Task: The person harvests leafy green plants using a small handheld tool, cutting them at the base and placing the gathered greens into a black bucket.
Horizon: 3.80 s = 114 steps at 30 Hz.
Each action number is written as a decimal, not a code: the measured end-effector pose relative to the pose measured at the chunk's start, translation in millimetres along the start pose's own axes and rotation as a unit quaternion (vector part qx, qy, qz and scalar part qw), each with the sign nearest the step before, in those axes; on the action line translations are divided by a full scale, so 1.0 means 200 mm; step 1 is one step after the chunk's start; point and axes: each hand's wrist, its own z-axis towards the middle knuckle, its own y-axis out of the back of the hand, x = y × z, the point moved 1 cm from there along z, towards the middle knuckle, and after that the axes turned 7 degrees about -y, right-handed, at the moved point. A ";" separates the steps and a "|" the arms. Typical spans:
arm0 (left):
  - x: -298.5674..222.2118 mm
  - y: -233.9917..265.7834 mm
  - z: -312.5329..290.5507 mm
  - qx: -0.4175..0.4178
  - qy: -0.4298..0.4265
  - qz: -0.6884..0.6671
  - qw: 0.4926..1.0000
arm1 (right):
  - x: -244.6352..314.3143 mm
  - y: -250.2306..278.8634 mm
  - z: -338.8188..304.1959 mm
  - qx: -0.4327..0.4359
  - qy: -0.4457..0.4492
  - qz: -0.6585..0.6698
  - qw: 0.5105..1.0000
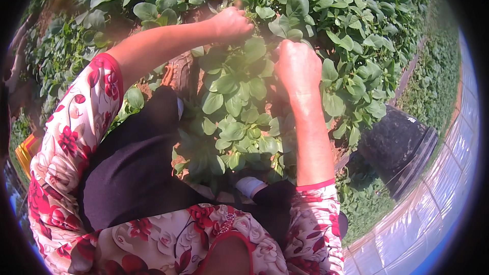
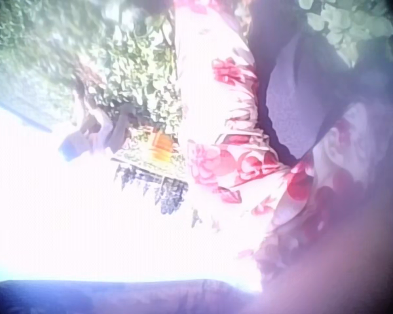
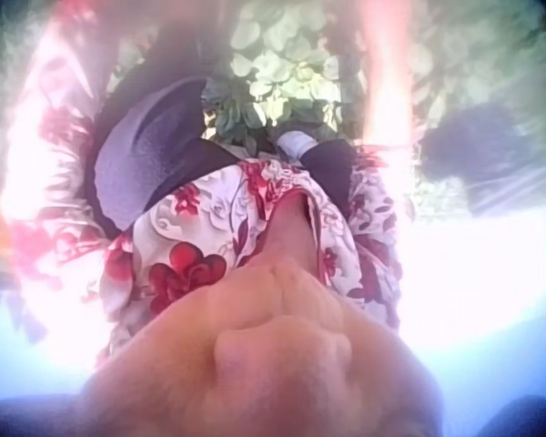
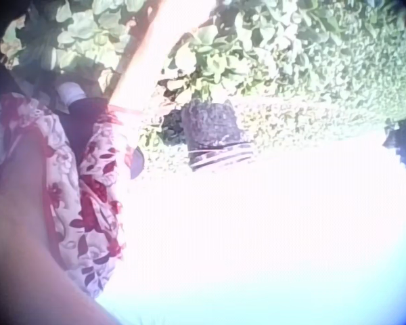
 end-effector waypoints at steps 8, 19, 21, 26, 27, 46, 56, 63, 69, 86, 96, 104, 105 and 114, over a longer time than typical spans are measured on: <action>0.00 -0.01 0.00 -0.003 0.005 -0.003 1.000 | 0.01 0.02 0.03 0.011 0.027 0.010 1.000; 0.00 -0.02 0.02 0.024 0.015 -0.004 1.000 | 0.08 -0.07 0.09 -0.012 -0.067 0.052 0.996; -0.01 0.01 0.02 0.041 0.021 -0.001 0.999 | 0.09 -0.18 0.08 -0.004 -0.088 0.076 0.993; -0.02 0.10 -0.10 0.035 0.011 -0.046 0.998 | 0.08 -0.24 0.02 -0.038 -0.074 0.108 0.991; -0.05 0.16 -0.12 0.075 -0.002 -0.075 0.994 | 0.07 -0.19 0.01 -0.026 -0.080 0.106 0.991; 0.02 0.29 0.24 0.292 0.141 0.050 0.945 | -0.12 -0.30 0.09 -0.116 -0.233 0.388 0.884; -0.07 0.32 0.66 0.279 -0.020 0.113 0.953 | -0.16 -0.30 0.13 -0.063 -0.225 0.375 0.897; 0.16 0.17 0.73 0.328 0.095 0.130 0.931 | -0.13 -0.32 0.20 -0.072 -0.249 0.452 0.854; 0.20 0.11 0.76 0.315 0.108 0.131 0.934 | -0.11 -0.31 0.38 -0.042 -0.266 0.431 0.861; 0.29 0.10 0.53 0.187 0.106 0.115 0.970 | -0.36 -0.22 0.24 -0.138 -0.285 0.386 0.867; 0.26 0.08 0.47 0.159 -0.002 0.224 0.962 | -0.30 -0.22 0.23 -0.075 -0.267 0.399 0.874; 0.23 0.03 0.79 0.270 0.097 0.174 0.942 | -0.24 -0.43 0.34 -0.135 -0.297 0.467 0.822; 0.20 0.08 0.84 0.278 0.094 0.143 0.945 | -0.25 -0.42 0.35 -0.134 -0.309 0.472 0.815; 0.35 -0.09 0.71 0.196 0.108 0.102 0.969 | -0.26 -0.39 0.57 -0.080 -0.308 0.443 0.838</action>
